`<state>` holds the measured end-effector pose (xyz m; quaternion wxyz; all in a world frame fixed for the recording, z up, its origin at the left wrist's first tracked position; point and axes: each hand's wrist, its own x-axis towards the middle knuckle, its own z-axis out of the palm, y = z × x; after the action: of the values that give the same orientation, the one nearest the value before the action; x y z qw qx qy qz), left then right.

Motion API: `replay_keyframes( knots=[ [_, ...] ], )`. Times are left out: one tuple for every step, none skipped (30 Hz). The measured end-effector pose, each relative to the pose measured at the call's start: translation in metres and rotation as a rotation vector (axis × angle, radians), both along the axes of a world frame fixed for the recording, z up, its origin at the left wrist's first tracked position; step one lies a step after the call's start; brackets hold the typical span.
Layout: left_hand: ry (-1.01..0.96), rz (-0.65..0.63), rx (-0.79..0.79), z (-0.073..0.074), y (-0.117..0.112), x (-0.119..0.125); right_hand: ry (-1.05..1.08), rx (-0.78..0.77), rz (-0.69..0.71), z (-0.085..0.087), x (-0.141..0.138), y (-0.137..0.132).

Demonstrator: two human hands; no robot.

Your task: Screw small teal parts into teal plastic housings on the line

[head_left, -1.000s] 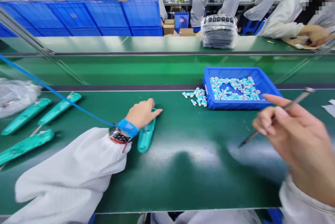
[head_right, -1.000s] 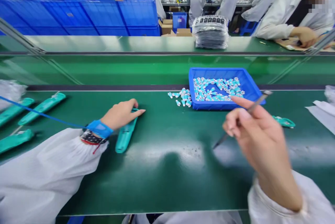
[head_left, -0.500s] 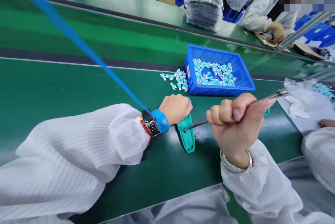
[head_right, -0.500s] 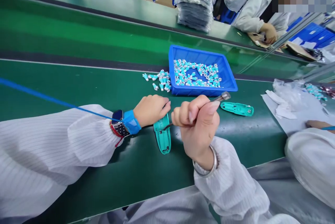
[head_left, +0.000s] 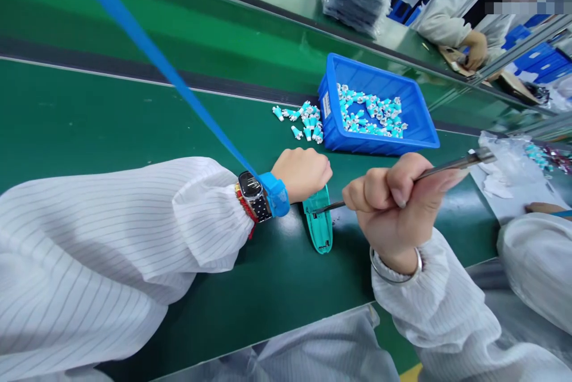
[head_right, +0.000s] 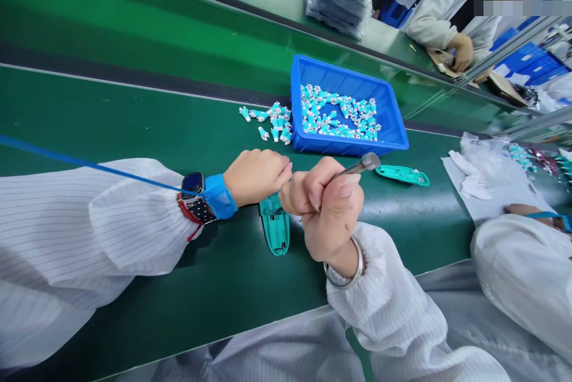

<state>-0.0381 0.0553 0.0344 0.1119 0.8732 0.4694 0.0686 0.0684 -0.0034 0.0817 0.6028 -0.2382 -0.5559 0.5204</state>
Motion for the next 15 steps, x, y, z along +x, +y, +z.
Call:
replay_keyframes(
  knots=[
    [-0.007,0.003,-0.004,0.0,0.0,0.0,-0.011,0.004,0.001,0.001,-0.001,0.001],
    [-0.015,0.006,-0.009,0.0,0.0,0.0,-0.019,0.006,0.001,0.001,-0.001,0.001],
    [-0.023,0.007,-0.017,0.0,0.0,0.001,-0.026,0.005,0.003,0.002,-0.002,0.001],
    [-0.032,0.007,-0.026,0.0,0.0,0.001,-0.03,0.004,0.007,0.002,-0.003,0.001],
    [-0.041,0.004,-0.035,0.0,0.0,0.002,-0.032,0.001,0.012,0.003,-0.003,0.0],
    [-0.048,0.0,-0.043,0.001,0.0,0.002,-0.032,-0.002,0.016,0.003,-0.004,-0.001],
    [-0.053,-0.002,-0.053,0.002,0.0,0.003,-0.034,-0.007,0.016,0.003,-0.005,-0.003],
    [-0.056,-0.002,-0.062,0.003,-0.001,0.003,-0.038,-0.009,0.01,0.002,-0.007,-0.005],
    [-0.059,-0.003,-0.07,0.004,-0.001,0.004,-0.042,-0.007,0.0,0.002,-0.008,-0.006],
    [-0.061,-0.003,-0.078,0.005,-0.001,0.004,-0.046,-0.005,-0.013,0.001,-0.009,-0.008],
    [-0.061,-0.002,-0.084,0.006,-0.001,0.005,-0.05,-0.003,-0.021,0.0,-0.011,-0.009],
    [-0.063,-0.001,-0.087,0.007,-0.002,0.005,-0.052,-0.003,-0.025,0.0,-0.012,-0.01],
    [-0.064,-0.002,-0.087,0.007,-0.002,0.005,-0.05,-0.005,-0.025,-0.001,-0.012,-0.011],
    [-0.066,-0.003,-0.085,0.008,-0.002,0.005,-0.046,-0.008,-0.021,0.0,-0.012,-0.011],
    [-0.068,-0.005,-0.082,0.007,-0.002,0.004,-0.04,-0.013,-0.021,0.0,-0.011,-0.012]
  ],
)
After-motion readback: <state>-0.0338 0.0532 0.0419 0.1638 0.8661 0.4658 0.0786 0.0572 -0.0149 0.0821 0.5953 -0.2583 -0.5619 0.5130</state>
